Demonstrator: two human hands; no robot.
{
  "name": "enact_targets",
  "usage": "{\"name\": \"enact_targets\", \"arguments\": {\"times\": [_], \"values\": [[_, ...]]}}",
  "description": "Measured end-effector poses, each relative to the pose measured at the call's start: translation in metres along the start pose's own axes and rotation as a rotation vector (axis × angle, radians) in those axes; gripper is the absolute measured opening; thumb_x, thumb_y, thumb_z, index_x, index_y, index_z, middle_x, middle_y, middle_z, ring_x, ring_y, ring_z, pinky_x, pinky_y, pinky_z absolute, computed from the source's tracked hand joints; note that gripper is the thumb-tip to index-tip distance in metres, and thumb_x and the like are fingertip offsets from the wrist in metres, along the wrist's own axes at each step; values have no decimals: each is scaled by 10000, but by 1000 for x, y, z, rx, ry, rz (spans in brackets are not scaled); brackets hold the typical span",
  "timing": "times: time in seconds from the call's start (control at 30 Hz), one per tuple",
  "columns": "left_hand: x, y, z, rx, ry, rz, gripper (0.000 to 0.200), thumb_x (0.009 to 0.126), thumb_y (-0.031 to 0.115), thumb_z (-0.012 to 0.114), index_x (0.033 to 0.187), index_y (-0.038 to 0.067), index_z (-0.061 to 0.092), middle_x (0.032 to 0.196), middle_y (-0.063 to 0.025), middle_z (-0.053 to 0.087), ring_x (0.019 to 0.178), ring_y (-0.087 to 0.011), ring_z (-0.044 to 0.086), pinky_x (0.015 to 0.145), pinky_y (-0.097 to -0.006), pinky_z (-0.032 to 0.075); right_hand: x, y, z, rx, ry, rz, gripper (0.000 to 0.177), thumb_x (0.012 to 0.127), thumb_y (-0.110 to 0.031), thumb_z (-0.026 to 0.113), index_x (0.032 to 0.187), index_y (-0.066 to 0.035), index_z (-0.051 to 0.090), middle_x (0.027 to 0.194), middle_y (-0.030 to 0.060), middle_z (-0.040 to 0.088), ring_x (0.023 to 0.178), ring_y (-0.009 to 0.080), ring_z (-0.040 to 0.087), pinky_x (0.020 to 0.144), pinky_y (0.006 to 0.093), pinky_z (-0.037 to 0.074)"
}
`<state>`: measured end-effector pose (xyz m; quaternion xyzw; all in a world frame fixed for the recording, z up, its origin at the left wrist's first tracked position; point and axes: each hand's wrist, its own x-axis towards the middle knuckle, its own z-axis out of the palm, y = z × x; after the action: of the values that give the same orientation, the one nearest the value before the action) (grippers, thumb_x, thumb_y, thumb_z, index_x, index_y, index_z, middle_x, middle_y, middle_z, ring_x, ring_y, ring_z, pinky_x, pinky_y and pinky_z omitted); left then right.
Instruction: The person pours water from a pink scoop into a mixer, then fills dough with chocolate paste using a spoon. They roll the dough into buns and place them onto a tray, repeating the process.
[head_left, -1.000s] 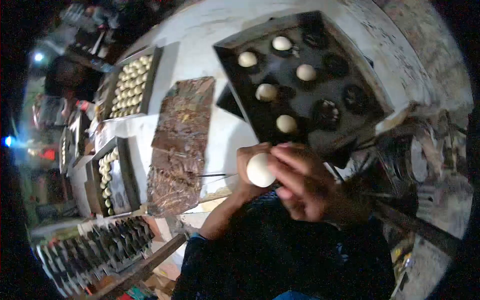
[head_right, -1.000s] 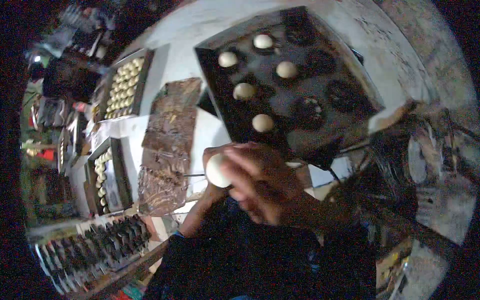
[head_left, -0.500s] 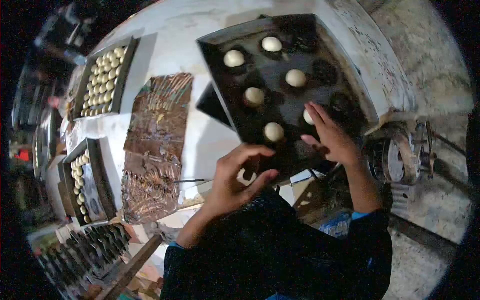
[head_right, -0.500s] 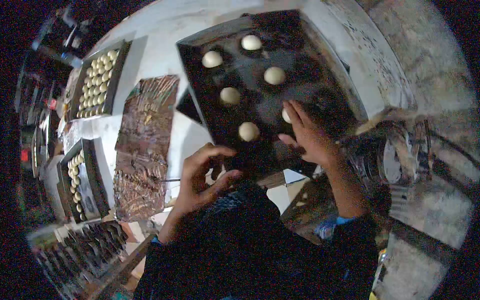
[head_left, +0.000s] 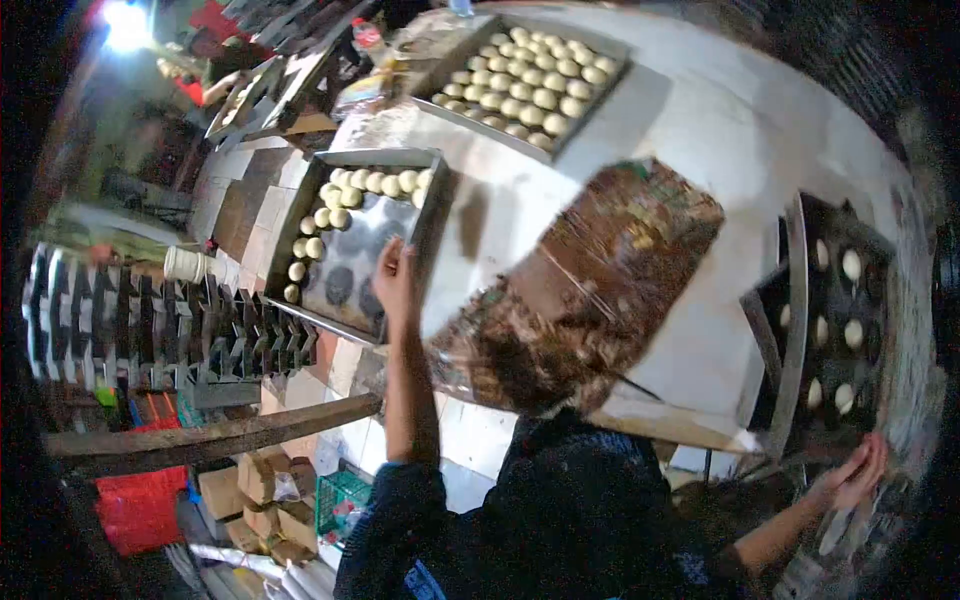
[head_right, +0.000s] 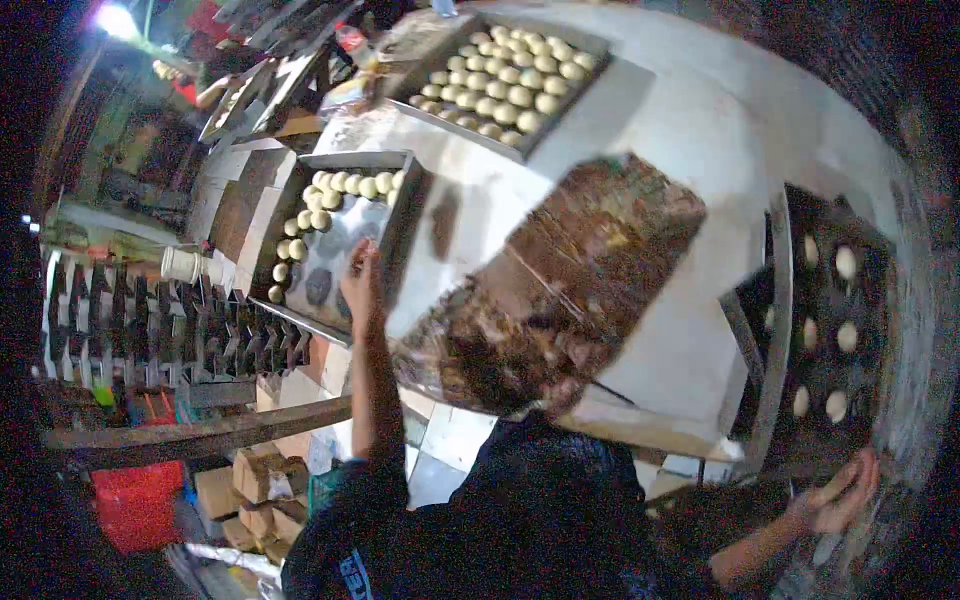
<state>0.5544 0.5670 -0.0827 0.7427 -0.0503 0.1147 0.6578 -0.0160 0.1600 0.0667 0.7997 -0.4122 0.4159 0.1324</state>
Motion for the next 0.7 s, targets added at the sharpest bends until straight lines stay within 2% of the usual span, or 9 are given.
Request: {"name": "enact_targets", "arguments": {"times": [0.07, 0.17, 0.3, 0.4, 0.47, 0.57, 0.63, 0.67, 0.7], "values": [[110, -112, -59, 104, 50, -60, 296, 848, 249, 681, 1020, 9, 655, 707, -19, 540, 614, -98, 473, 552, -262, 407, 2, -43, -5, 14, -31, -138, 246, 972, -143, 481, 1094, 14, 626, 1189, 151, 542, 1038, 265, 581, 862, 346, 519], [178, -118, -80, 117, 256, -608, 531, 792, 414, 696, 1022, -62, 648, 866, -134, 661, 790, -229, 621, 684, -383, 486, 14, -72, -20, -68, -91, -318, 240, 975, -132, 472, 1065, 15, 638, 1185, 155, 546, 1029, 269, 585, 842, 351, 538], [230, -117, -85, 888, 206, -447, 632, 774, 543, 610, 966, -57, 659, 945, -237, 664, 922, -360, 633, 857, -422, 459, 1, -58, -36, -85, -96, -186, 239, 969, -149, 485, 1056, 13, 638, 1110, 150, 587, 1023, 266, 589, 774, 368, 586], [225, -109, -79, 746, 99, -306, 596, 774, 539, 607, 901, -41, 656, 926, -228, 664, 911, -370, 625, 836, -418, 459, 7, -57, -39, -98, -137, -312, 230, 969, -138, 485, 1047, 19, 633, 1135, 144, 568, 986, 244, 590, 749, 347, 571], [208, -100, -72, 717, 147, -82, 429, 790, 407, 657, 849, -15, 601, 836, -205, 646, 846, -366, 605, 774, -437, 453, 3, -107, -25, 232, -196, 110, 180, 927, -100, 526, 968, 31, 642, 951, 161, 611, 914, 292, 597, 818, 419, 498], [91, 9, -29, 491, 74, 142, 263, 831, 139, 672, 967, 8, 489, 915, -102, 550, 866, -201, 558, 732, -285, 438, 1, -145, 8, 437, -288, -123, 283, 935, -216, 549, 1005, 49, 618, 1024, 146, 578, 885, 224, 582, 747, 339, 501], [4, 39, 7, -117, -129, 249, 409, 841, 80, 647, 1168, -5, 416, 1038, -108, 511, 951, -191, 520, 818, -311, 445, -20, -174, 45, 689, -530, 96, 315, 900, -260, 574, 1011, 30, 629, 990, 144, 597, 923, 215, 577, 758, 341, 493], [-47, 101, 26, 189, -159, 490, 510, 844, 72, 631, 1280, -14, 382, 1139, -146, 500, 1015, -219, 516, 875, -347, 444, -26, -198, 65, 937, -544, 2, 324, 885, -256, 576, 1036, 27, 629, 1005, 151, 601, 932, 216, 584, 754, 340, 494], [-83, 129, 41, 75, -405, 322, 622, 812, 56, 630, 1362, -1, 345, 1331, -197, 419, 1183, -314, 464, 1020, -401, 356, -24, -221, 71, 1032, -719, 16, 337, 882, -250, 566, 1068, 24, 627, 1003, 153, 615, 908, 237, 601, 770, 348, 493]]}}
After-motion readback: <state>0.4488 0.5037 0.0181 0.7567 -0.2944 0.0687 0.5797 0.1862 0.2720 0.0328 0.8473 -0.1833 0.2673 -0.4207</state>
